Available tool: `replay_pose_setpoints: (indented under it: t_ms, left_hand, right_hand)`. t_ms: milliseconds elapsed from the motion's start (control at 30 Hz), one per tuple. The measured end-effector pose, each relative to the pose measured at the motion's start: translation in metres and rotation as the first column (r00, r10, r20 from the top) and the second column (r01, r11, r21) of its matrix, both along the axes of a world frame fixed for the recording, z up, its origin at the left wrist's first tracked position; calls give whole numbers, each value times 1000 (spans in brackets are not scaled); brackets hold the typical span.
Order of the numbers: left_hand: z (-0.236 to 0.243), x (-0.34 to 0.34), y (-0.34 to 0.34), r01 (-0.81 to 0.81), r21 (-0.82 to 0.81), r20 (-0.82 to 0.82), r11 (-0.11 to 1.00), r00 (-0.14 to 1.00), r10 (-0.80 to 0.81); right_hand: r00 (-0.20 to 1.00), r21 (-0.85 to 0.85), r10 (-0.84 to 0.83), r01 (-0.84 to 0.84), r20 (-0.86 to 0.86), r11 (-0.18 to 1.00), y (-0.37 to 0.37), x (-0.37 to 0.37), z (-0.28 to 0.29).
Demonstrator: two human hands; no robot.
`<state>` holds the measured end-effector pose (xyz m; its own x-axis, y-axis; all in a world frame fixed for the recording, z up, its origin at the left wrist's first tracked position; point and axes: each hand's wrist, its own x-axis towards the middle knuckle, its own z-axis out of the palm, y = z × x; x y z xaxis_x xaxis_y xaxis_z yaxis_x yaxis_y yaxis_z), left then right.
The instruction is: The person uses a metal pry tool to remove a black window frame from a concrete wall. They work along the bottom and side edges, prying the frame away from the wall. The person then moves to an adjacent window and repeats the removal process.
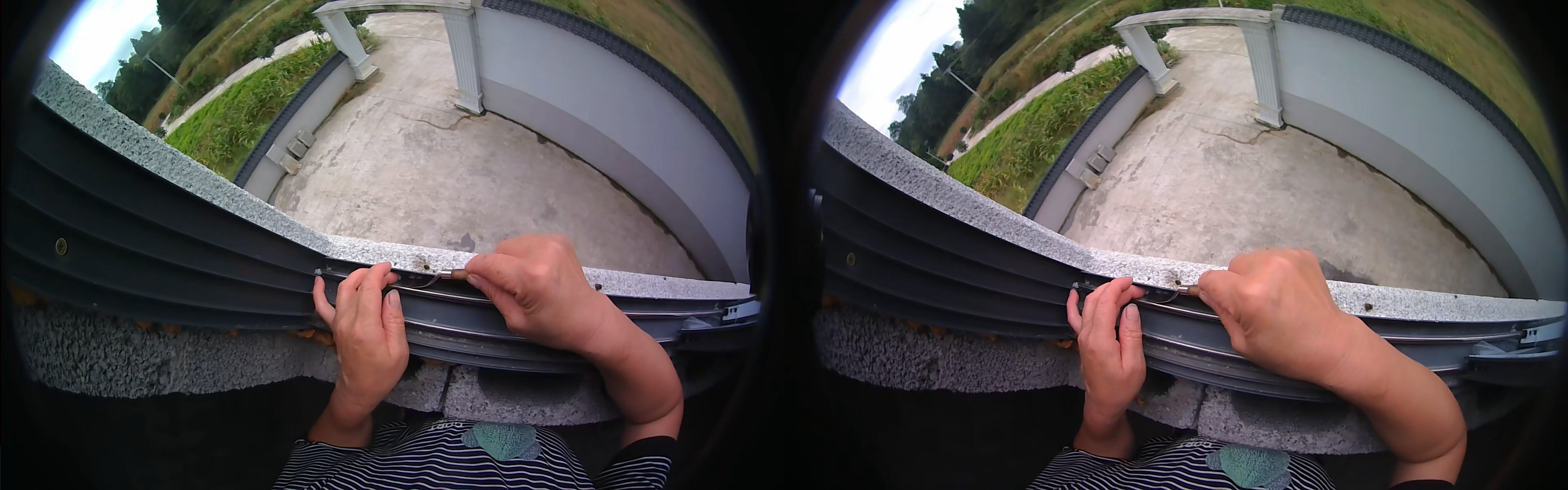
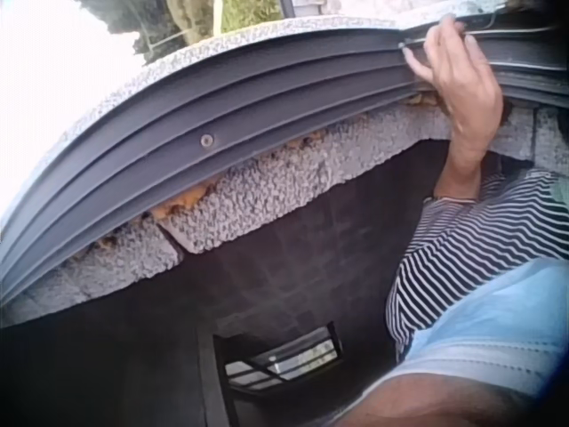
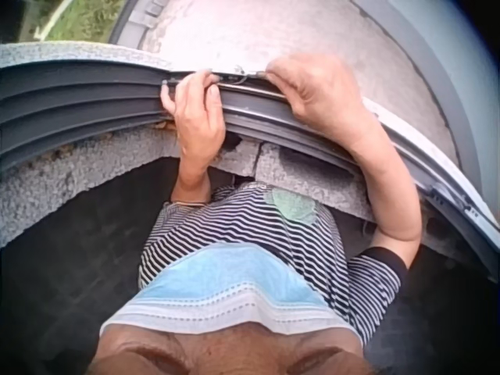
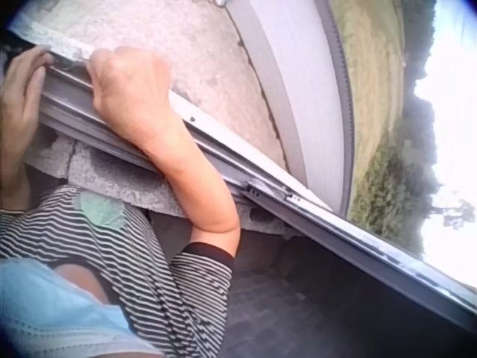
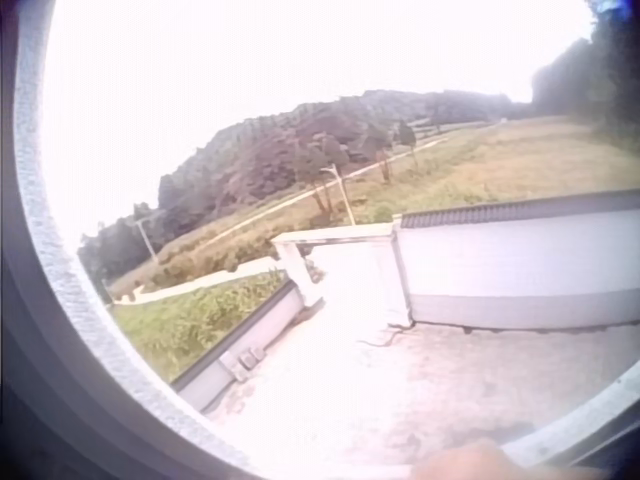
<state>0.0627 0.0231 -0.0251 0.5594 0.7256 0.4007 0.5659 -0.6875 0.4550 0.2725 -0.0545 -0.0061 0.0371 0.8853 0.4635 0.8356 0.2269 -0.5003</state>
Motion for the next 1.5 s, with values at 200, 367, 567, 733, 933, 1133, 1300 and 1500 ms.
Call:
replay_pose_setpoints:
  t_ms: [200,367,567,733,933,1133,1300,1500]
  left_hand:
    - [0,1,0,36,-17,18,999,999,-36]
    - [0,3,0,66,-33,25,997,998,-65]
    - [-1,0,0,77,-37,63,996,995,-74]
    - [0,-2,-2,14,16,25,1000,1000,-14]
    - [2,-1,-1,44,3,-20,999,999,-44]
    - [1,1,-1,53,6,-13,999,998,-53]
    - [1,1,-2,79,-10,1,997,997,-79]
    - [2,3,-3,92,-2,-11,996,996,-92]
  right_hand:
    - [1000,-57,-13,12,-17,998,-3,-1,8]
    - [991,-145,-1,-19,-136,989,-5,8,17]
    - [992,-183,-10,-14,-128,983,-5,10,19]
    - [997,-141,-13,3,-74,990,-6,9,18]
    - [999,-78,-12,9,-40,997,-5,5,10]
    - [999,-61,-10,8,-31,998,-5,4,8]
    - [999,-8,24,-24,23,1000,-4,4,6]
    - [999,39,12,-11,-44,999,-2,6,0]
